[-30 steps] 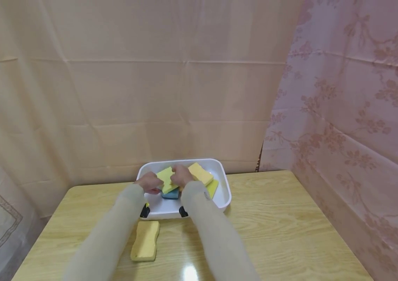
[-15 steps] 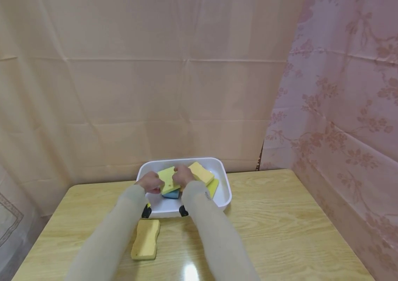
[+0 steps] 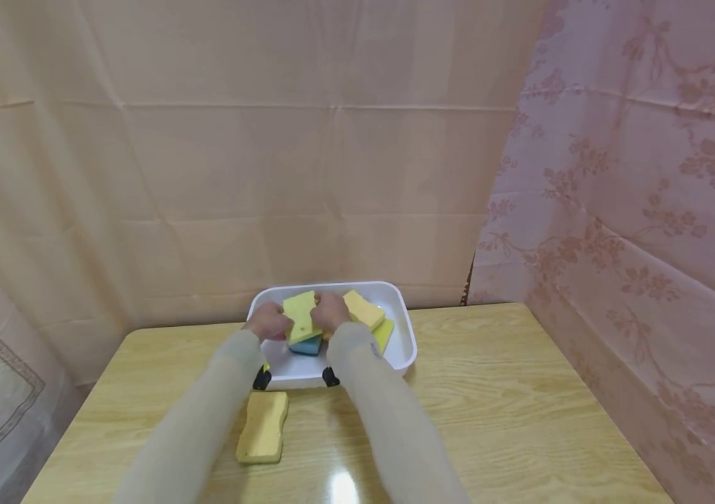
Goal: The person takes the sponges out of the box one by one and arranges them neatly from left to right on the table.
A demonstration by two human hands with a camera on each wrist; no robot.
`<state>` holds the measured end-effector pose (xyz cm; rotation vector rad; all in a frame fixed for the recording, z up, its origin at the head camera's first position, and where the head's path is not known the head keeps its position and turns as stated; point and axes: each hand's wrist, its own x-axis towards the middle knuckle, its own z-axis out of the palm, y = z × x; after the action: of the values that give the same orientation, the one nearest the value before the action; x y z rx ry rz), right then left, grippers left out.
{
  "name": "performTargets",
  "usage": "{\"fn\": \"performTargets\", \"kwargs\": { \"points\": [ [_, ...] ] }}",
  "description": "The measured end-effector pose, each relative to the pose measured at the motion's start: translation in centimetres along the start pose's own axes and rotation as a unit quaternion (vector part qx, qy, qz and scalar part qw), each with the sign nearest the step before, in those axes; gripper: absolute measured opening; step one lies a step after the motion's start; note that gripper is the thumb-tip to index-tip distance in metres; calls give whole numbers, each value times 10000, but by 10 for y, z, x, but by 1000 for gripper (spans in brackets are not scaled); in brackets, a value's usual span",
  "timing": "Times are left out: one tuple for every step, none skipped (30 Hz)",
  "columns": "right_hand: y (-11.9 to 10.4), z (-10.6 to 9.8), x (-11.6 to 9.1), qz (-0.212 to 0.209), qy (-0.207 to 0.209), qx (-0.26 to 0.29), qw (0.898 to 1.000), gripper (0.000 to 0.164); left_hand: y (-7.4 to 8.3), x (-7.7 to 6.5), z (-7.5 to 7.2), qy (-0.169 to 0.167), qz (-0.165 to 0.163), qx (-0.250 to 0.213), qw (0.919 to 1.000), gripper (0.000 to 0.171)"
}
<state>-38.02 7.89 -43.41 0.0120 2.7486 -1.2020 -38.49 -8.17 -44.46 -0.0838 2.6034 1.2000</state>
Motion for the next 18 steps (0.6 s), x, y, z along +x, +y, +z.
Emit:
{"fn": "performTargets", "kwargs": {
  "points": [
    [0, -1, -1, -45, 36, -33, 10000, 48, 0, -2, -1, 50, 64, -61, 9999, 35],
    [0, -1, -2, -95, 61, -43, 9999, 48, 0, -4, -3, 122, 131, -187, 9997, 33],
    [0, -2, -3, -138, 83, -59, 9999, 49, 0, -5, -4, 204, 194, -313, 9991, 33],
    [0, -2, -3, -158, 106, -25, 9998, 49, 0, -6, -5, 285, 278, -445, 9982, 34],
    [0, -3, -4, -154, 122, 49, 9998, 49, -1, -6, -6, 380, 357, -547, 9971, 35],
    [1, -3, -5, -155, 140, 112, 9997, 49, -2, -6, -7, 458, 458, -673, 9956, 36],
    [2, -2, -5, -178, 162, 157, 9996, 49, -3, -6, -7, 557, 558, -736, 9942, 36],
    [2, -2, -5, -181, 168, 208, 9995, 49, -4, -6, -8, 630, 591, -819, 9929, 38],
    [3, -2, -5, -203, 177, 269, 9993, 48, -5, -7, -8, 684, 616, -845, 9922, 41],
    [3, -1, -5, -248, 199, 331, 9989, 49, -5, -7, -8, 737, 658, -836, 9916, 42],
    [3, -1, -6, -279, 224, 389, 9986, 49, -6, -8, -9, 790, 697, -803, 9912, 42],
    [3, -1, -6, -304, 245, 470, 9981, 50, -6, -9, -9, 832, 725, -808, 9906, 43],
    [2, -2, -7, -344, 273, 568, 9974, 50, -5, -10, -9, 874, 745, -796, 9902, 43],
    [2, -3, -8, -395, 323, 635, 9967, 51, -5, -12, -10, 912, 757, -816, 9896, 43],
    [1, -4, -9, -425, 381, 727, 9957, 52, -4, -14, -10, 928, 782, -834, 9891, 43],
    [0, -6, -10, -428, 436, 802, 9949, 53, -2, -16, -10, 951, 840, -851, 9883, 42],
    [0, -8, -11, -425, 479, 866, 9942, 53, 0, -18, -10, 961, 899, -873, 9874, 41],
    [0, -9, -13, -441, 514, 948, 9932, 53, 1, -20, -10, 982, 952, -910, 9864, 40]
  ]
}}
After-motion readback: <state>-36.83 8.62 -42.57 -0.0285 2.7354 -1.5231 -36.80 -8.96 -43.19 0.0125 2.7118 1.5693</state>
